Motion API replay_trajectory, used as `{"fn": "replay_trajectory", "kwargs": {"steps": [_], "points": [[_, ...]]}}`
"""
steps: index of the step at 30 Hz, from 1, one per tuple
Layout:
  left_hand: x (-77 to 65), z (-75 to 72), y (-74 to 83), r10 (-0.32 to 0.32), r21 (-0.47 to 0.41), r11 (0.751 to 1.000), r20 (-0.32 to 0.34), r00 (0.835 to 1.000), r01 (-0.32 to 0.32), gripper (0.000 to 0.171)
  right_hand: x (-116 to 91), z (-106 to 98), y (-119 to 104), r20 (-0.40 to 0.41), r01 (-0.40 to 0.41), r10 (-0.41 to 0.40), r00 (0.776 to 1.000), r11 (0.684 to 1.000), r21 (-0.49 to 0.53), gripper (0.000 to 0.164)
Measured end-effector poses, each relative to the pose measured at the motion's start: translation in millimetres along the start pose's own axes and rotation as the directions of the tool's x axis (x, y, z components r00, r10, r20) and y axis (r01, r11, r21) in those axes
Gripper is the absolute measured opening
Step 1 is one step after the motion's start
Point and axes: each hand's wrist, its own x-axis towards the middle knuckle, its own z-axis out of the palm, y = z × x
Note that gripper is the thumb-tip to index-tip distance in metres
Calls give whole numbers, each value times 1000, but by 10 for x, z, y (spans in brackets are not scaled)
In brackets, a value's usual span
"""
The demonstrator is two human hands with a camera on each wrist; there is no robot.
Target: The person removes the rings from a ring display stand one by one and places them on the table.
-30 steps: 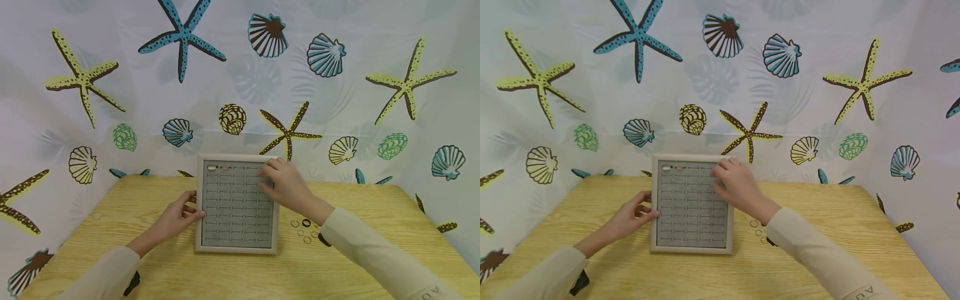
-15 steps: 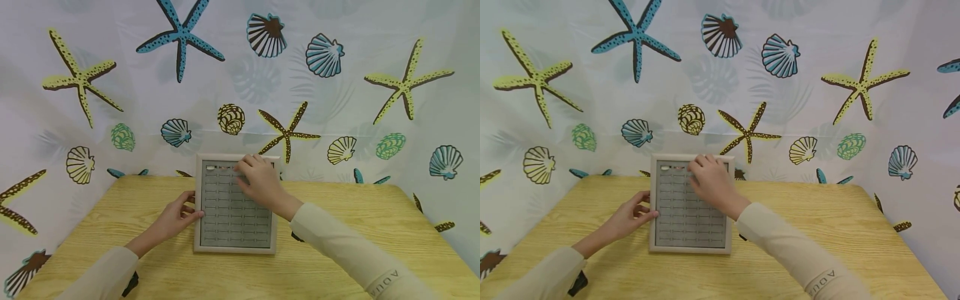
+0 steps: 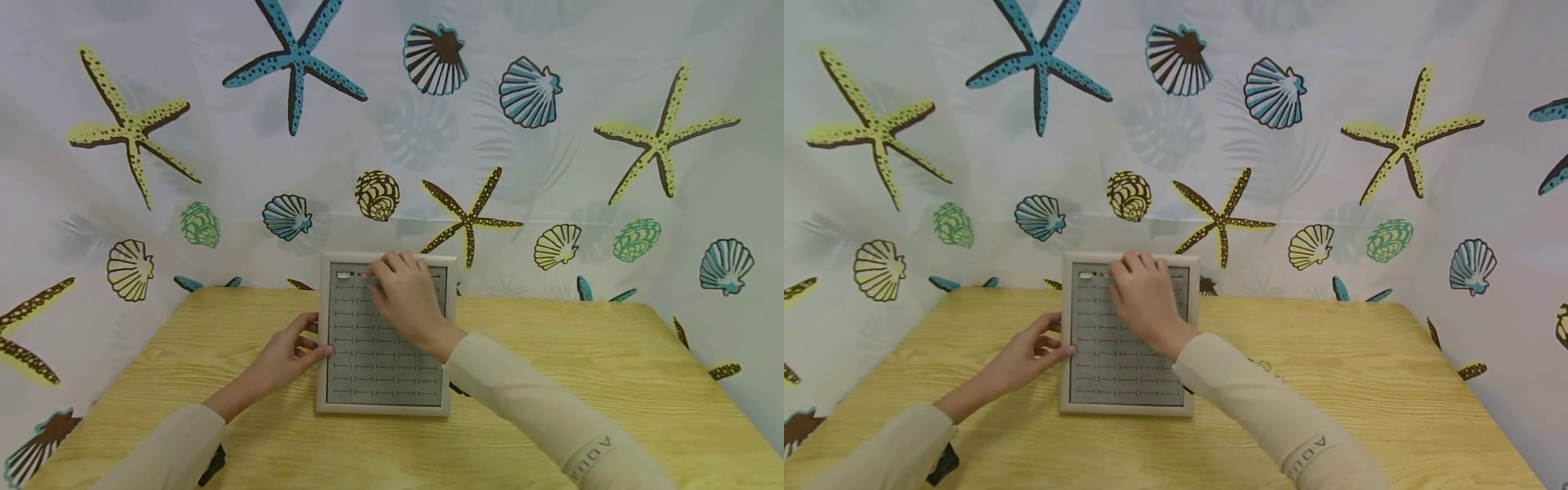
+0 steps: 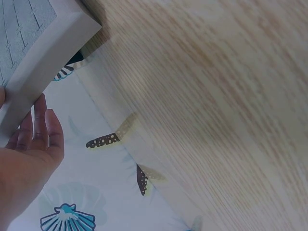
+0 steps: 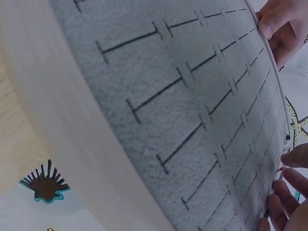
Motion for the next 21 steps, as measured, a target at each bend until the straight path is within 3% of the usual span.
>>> {"fn": "replay_trajectory", "kwargs": {"steps": [21], "points": [[2,3,18,-2,2,1000,7,1000,2,56,92,70,-29,-60,-2,-2,998,998,-65,5]]}}
